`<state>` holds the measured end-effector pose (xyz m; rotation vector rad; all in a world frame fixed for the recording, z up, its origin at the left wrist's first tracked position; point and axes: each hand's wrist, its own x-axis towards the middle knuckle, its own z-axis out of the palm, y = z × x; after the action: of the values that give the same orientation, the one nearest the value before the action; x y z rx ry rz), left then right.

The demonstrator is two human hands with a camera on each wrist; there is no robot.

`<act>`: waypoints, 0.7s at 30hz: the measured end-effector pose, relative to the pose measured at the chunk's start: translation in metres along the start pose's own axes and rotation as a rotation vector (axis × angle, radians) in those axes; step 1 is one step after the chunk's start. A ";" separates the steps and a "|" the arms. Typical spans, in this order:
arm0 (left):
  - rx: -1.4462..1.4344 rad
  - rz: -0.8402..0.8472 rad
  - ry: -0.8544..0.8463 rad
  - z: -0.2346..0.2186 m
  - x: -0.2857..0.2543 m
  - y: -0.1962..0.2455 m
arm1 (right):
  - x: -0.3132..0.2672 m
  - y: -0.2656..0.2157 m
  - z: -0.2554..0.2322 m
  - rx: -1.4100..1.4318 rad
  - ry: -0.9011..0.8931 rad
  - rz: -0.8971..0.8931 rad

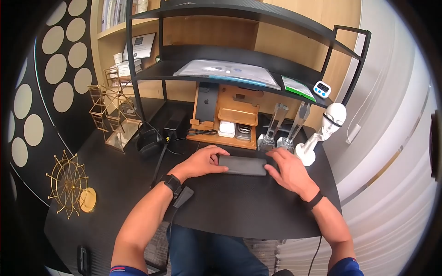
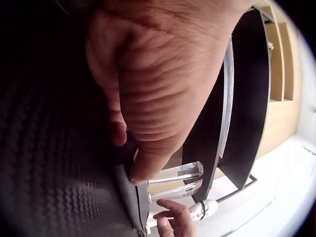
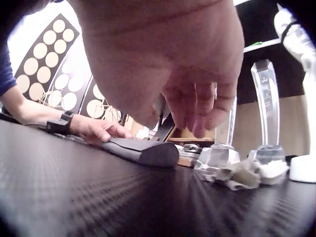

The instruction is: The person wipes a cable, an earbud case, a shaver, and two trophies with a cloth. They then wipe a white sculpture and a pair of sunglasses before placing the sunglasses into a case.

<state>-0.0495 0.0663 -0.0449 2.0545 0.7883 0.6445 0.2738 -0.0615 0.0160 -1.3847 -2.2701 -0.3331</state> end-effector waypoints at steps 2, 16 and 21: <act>-0.003 0.031 -0.002 0.002 0.003 -0.008 | 0.005 -0.013 -0.001 0.131 -0.116 0.007; -0.083 0.115 0.098 0.006 -0.004 -0.013 | 0.010 -0.022 0.007 0.258 -0.215 0.124; -0.110 0.082 0.086 0.008 -0.003 -0.010 | 0.006 -0.022 0.011 0.209 -0.192 0.089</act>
<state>-0.0494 0.0647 -0.0582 1.9779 0.7042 0.8095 0.2488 -0.0622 0.0100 -1.4546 -2.3068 0.0683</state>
